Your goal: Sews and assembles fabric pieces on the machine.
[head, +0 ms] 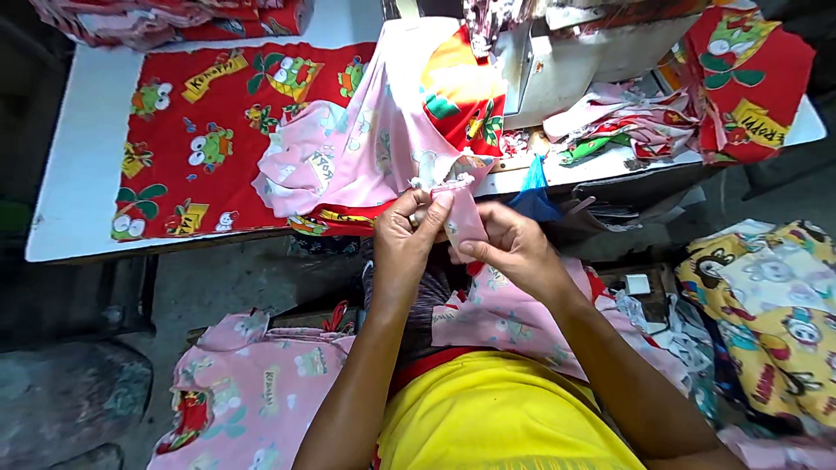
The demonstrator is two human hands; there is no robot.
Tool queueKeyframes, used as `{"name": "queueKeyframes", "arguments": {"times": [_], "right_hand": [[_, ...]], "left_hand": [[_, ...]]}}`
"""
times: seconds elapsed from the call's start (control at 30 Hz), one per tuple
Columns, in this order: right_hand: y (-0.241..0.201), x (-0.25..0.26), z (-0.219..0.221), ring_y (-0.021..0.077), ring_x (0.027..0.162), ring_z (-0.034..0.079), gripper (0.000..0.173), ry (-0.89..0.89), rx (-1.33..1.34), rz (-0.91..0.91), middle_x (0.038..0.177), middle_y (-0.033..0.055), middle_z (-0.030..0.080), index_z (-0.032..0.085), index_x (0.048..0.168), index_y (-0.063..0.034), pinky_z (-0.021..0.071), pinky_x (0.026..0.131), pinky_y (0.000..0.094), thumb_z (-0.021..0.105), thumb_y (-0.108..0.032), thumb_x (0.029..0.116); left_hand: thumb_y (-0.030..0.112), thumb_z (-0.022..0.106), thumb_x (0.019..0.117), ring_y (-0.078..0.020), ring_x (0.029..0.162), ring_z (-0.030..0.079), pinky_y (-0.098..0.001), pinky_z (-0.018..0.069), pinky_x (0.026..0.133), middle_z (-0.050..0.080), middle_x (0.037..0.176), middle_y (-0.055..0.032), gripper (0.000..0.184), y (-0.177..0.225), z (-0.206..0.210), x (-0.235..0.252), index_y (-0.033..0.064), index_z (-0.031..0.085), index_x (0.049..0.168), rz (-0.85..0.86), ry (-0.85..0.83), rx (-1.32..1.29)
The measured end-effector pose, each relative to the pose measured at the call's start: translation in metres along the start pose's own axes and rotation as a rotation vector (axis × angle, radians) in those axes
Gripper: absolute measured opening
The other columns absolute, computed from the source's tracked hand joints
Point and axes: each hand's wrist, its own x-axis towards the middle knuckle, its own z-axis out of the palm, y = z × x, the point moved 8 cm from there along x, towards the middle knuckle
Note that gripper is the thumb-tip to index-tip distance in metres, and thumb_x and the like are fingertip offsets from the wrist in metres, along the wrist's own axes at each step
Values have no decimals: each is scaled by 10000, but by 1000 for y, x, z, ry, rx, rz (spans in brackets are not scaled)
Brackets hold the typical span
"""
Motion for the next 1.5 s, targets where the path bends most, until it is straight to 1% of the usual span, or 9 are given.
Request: {"name": "queueKeyframes", "arguments": {"times": [0.07, 0.13, 0.23, 0.37, 0.5, 0.6, 0.9, 1.37, 1.5], "right_hand": [[26, -9, 4, 154, 711, 740, 105, -6, -48, 75, 866, 88, 759, 693, 1052, 9, 636, 641, 299, 680, -42, 962], [46, -20, 2, 97, 757, 737, 106, -17, -234, 119, 854, 38, 764, 718, 995, -30, 618, 714, 264, 687, -130, 976], [41, -22, -8, 110, 927, 705, 262, 18, -423, 2, 1017, 60, 730, 719, 1143, -34, 591, 866, 314, 729, -201, 941], [-7, -7, -22, 137, 1040, 680, 432, 152, -365, -164, 1173, 97, 679, 631, 1285, -13, 577, 912, 297, 754, -222, 927], [-31, 1, -23, 39, 877, 675, 163, 246, -227, -193, 993, 32, 685, 638, 1141, -32, 570, 774, 180, 654, -89, 989], [-29, 2, -23, -4, 749, 618, 110, 278, -193, -140, 906, 2, 655, 642, 1107, -47, 513, 654, 127, 584, -113, 1041], [-26, 4, -24, 17, 720, 628, 92, 279, -112, -137, 892, 9, 662, 638, 1093, -57, 528, 630, 140, 634, -80, 1004], [-29, 5, -23, 22, 730, 615, 52, 231, -139, -135, 896, 11, 645, 619, 1050, -61, 517, 625, 141, 627, -86, 1005], [-32, 9, -20, 23, 719, 613, 56, 216, -121, -145, 892, 9, 638, 605, 1066, -67, 517, 608, 143, 605, -98, 1019]], "left_hand": [[133, 584, 1046, -91, 792, 749, -233, 626, 700, 756, 944, 1, 77, 2, -2, 3, 117, 631, 1105, -16, 18, -58], [114, 578, 1046, -100, 809, 752, -235, 626, 699, 756, 960, -12, 99, 3, -4, 4, 114, 625, 1134, 2, 25, -53], [122, 632, 1018, -25, 718, 692, -191, 599, 641, 713, 885, 41, 106, 2, -4, 2, 113, 658, 1121, 67, 22, 75], [102, 664, 989, -2, 748, 654, -156, 557, 660, 693, 914, 39, 84, 5, 6, -1, 86, 681, 1070, 186, -11, 203], [131, 680, 984, -17, 844, 659, -172, 570, 730, 676, 1005, 15, 81, 7, 12, -5, 70, 726, 1012, 210, -9, 268], [189, 644, 1017, 0, 775, 624, -153, 531, 668, 659, 928, 21, 156, 6, 10, -6, 73, 715, 941, 203, 16, 318], [104, 674, 986, -5, 803, 662, -148, 554, 695, 697, 974, 23, 158, 9, 14, -5, 78, 668, 1141, 264, 0, 267], [130, 682, 985, -10, 866, 667, -169, 561, 753, 695, 980, 32, 122, 4, 5, -2, 77, 692, 1095, 248, 53, 246], [63, 657, 987, -24, 796, 687, -211, 600, 757, 709, 903, 56, 86, -3, 3, 9, 69, 689, 1066, 94, 61, 19]]}}
